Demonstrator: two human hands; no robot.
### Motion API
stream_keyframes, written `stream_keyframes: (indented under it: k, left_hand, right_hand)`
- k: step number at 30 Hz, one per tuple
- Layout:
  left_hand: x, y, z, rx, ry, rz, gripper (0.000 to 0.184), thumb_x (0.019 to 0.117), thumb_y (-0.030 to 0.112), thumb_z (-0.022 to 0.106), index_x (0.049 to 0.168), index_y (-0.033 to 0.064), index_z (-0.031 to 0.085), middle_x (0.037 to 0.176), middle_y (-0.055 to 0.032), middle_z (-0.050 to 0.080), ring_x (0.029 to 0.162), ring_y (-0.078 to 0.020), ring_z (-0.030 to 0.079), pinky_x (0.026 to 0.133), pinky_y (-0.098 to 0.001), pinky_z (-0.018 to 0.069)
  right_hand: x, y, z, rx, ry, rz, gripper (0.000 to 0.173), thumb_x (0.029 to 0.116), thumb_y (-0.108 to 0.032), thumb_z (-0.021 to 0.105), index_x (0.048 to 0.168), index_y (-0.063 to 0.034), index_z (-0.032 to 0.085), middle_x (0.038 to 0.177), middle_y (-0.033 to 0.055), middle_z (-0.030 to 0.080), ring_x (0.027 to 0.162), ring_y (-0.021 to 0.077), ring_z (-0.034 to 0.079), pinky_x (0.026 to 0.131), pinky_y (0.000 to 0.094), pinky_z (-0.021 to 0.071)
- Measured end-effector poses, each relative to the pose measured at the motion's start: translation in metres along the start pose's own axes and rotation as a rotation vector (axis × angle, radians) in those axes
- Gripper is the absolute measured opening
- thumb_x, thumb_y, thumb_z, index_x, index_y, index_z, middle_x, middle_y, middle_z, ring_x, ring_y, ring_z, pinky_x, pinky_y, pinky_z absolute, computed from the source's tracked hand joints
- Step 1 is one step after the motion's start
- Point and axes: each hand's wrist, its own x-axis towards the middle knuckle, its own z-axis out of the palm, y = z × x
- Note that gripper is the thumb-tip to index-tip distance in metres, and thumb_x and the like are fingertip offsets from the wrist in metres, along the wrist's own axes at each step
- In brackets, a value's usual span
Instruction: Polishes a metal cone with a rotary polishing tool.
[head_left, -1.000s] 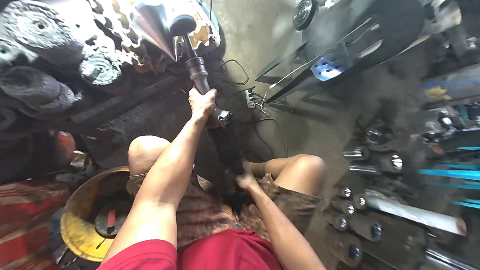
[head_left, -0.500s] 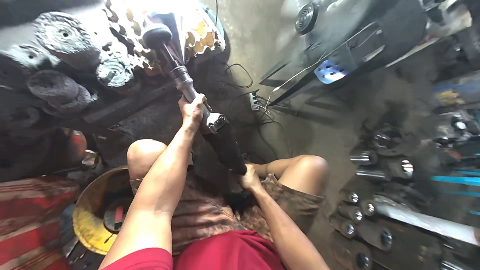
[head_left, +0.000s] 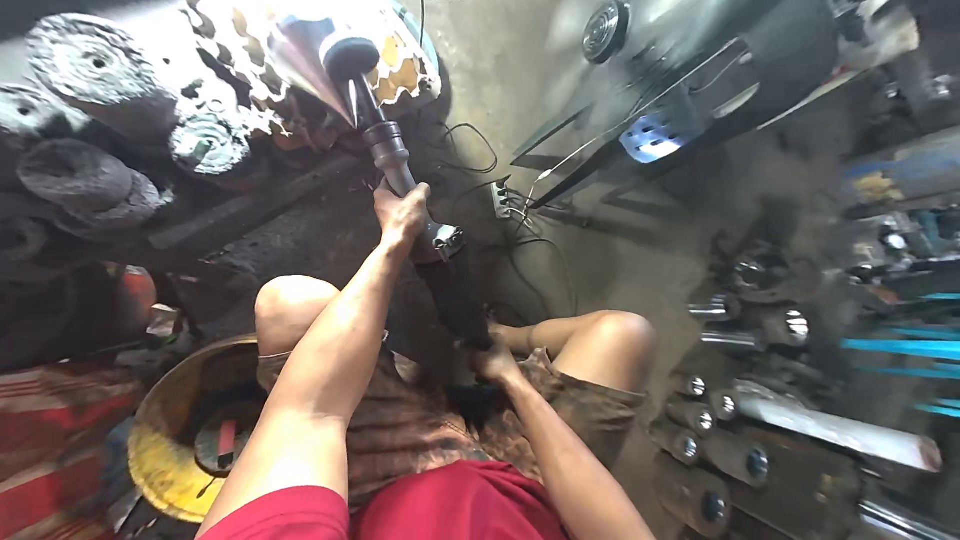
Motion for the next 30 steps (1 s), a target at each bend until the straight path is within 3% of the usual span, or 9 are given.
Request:
stream_keyframes:
  k: [2, 6, 12, 15, 20, 30]
  left_hand:
    - [0.005, -0.003, 0.004, 0.058, -0.008, -0.024, 0.045, 0.0790, 0.024, 0.077, 0.118, 0.0059, 0.065, 0.096, -0.0095, 0.072, 0.085, -0.0205, 0.071, 0.076, -0.0470, 0.0596]
    - [0.008, -0.005, 0.008, 0.093, -0.015, -0.012, 0.044, 0.0783, 0.027, 0.076, 0.116, 0.0069, 0.066, 0.097, -0.0101, 0.072, 0.088, -0.0220, 0.071, 0.078, -0.0496, 0.0585]
    - [0.000, -0.004, -0.001, -0.022, -0.004, 0.020, 0.032, 0.0811, 0.018, 0.076, 0.108, 0.0051, 0.065, 0.084, -0.0064, 0.070, 0.071, -0.0172, 0.070, 0.066, -0.0405, 0.0608]
    - [-0.005, -0.004, -0.009, -0.118, -0.006, 0.042, 0.029, 0.0809, 0.014, 0.072, 0.106, 0.0034, 0.063, 0.077, -0.0062, 0.069, 0.063, -0.0182, 0.070, 0.059, -0.0396, 0.0627]
    - [-0.008, -0.010, -0.018, -0.241, -0.007, 0.089, 0.019, 0.0845, 0.009, 0.070, 0.100, 0.0037, 0.061, 0.072, -0.0042, 0.068, 0.058, -0.0179, 0.069, 0.056, -0.0377, 0.0629]
    - [-0.011, -0.012, -0.024, -0.317, -0.002, 0.087, 0.015, 0.0848, 0.006, 0.068, 0.098, 0.0029, 0.060, 0.069, -0.0055, 0.068, 0.056, -0.0190, 0.068, 0.054, -0.0377, 0.0618]
  right_hand:
    - [0.001, 0.000, 0.000, 0.004, -0.021, 0.028, 0.035, 0.0872, -0.039, 0.081, 0.101, -0.0080, 0.072, 0.078, 0.0059, 0.071, 0.065, 0.0176, 0.068, 0.065, 0.0408, 0.0611]
    - [0.004, 0.001, 0.000, 0.035, -0.026, 0.032, 0.037, 0.0867, -0.038, 0.082, 0.102, -0.0064, 0.071, 0.078, 0.0071, 0.071, 0.063, 0.0183, 0.068, 0.064, 0.0399, 0.0616]
    - [-0.001, -0.002, -0.001, 0.029, -0.004, 0.009, 0.039, 0.0865, -0.040, 0.082, 0.102, -0.0067, 0.071, 0.078, 0.0052, 0.071, 0.064, 0.0164, 0.068, 0.064, 0.0380, 0.0614]
    - [-0.005, -0.007, -0.002, -0.103, 0.046, -0.024, 0.038, 0.0861, -0.042, 0.081, 0.103, -0.0090, 0.073, 0.084, 0.0043, 0.073, 0.070, 0.0153, 0.070, 0.072, 0.0400, 0.0620]
    - [-0.010, -0.018, -0.005, -0.294, 0.092, -0.031, 0.038, 0.0866, -0.044, 0.078, 0.104, -0.0102, 0.074, 0.096, 0.0067, 0.075, 0.089, 0.0198, 0.073, 0.087, 0.0474, 0.0597]
    - [-0.008, -0.014, -0.006, -0.323, 0.112, -0.041, 0.037, 0.0863, -0.047, 0.077, 0.100, -0.0128, 0.076, 0.095, 0.0058, 0.076, 0.093, 0.0198, 0.072, 0.088, 0.0494, 0.0586]
